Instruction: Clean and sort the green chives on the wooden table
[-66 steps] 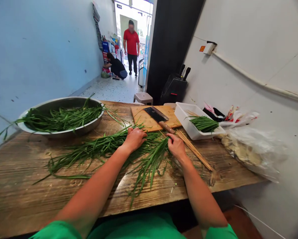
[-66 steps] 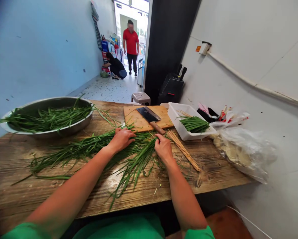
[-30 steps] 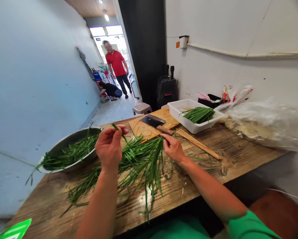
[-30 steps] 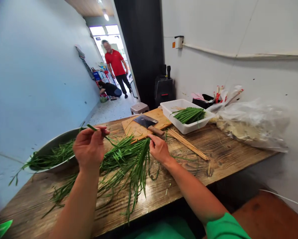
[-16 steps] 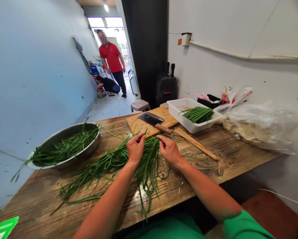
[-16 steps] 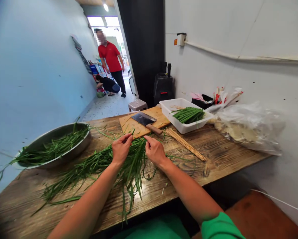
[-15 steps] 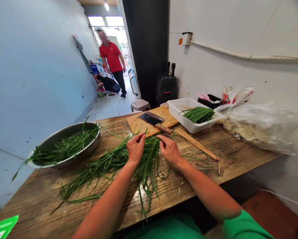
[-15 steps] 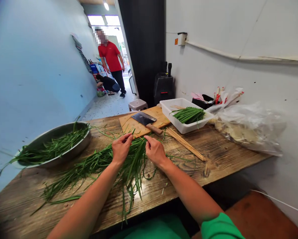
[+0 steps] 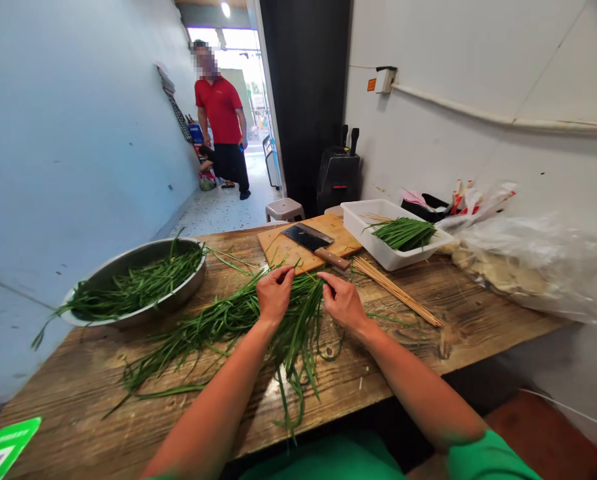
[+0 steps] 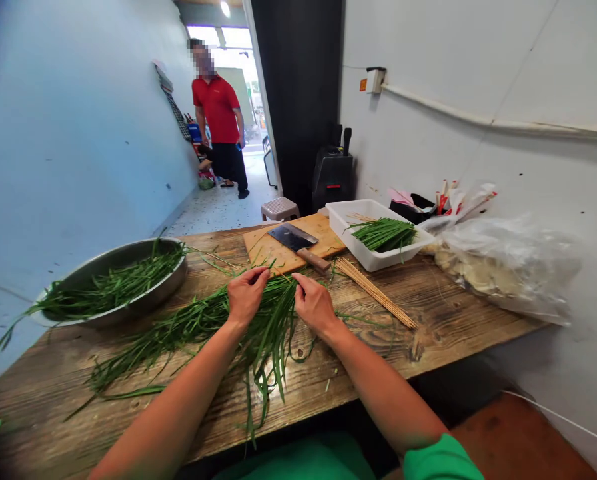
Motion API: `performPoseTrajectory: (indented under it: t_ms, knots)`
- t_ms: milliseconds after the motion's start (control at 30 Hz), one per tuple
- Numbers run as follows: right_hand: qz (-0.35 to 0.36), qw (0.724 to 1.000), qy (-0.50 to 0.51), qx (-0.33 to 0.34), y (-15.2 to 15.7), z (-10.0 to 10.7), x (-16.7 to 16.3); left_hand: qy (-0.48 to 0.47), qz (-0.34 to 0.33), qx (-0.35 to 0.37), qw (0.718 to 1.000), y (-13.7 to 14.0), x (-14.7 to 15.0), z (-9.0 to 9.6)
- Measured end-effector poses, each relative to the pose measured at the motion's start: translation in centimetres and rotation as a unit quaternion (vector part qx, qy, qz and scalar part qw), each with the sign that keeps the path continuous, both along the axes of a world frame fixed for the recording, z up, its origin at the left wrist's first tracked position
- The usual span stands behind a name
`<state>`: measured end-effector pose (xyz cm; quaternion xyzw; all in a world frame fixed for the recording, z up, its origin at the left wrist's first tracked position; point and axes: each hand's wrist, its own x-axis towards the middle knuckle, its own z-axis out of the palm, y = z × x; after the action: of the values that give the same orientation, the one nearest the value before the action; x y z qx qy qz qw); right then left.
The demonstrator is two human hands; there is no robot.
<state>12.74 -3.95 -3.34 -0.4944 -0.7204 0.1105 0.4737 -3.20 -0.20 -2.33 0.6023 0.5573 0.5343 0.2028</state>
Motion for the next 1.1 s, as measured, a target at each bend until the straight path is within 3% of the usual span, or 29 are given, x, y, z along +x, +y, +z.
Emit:
performPoseTrajectory:
  t_ms: [333, 633, 800, 967, 1100]
  knots:
    - [0.001, 1.000, -0.007, 0.001, 0.1, -0.4, 0.0, 0.056, -0.018, 0.050, 0.997, -0.1, -0.3, 0.1]
    - [-0.018, 1.000, -0.023, -0.007, 0.3, -0.4, 0.3, 0.155, -0.193, 0.071, 0.966, -1.3, 1.6, -0.5]
    - [-0.063, 0.997, -0.028, -0.023, 0.8, -0.6, 1.0, 0.216, -0.067, 0.057, 0.972, 0.4, -1.1, -0.1]
    - [-0.073, 0.995, -0.060, -0.038, 1.1, -0.8, 1.5, 0.369, -0.069, 0.007, 0.927, 1.1, -2.4, -1.0]
    - [-0.068, 0.994, -0.075, -0.045, 1.1, -1.1, 1.5, 0.409, -0.050, -0.025, 0.911, 1.0, -1.9, -1.5]
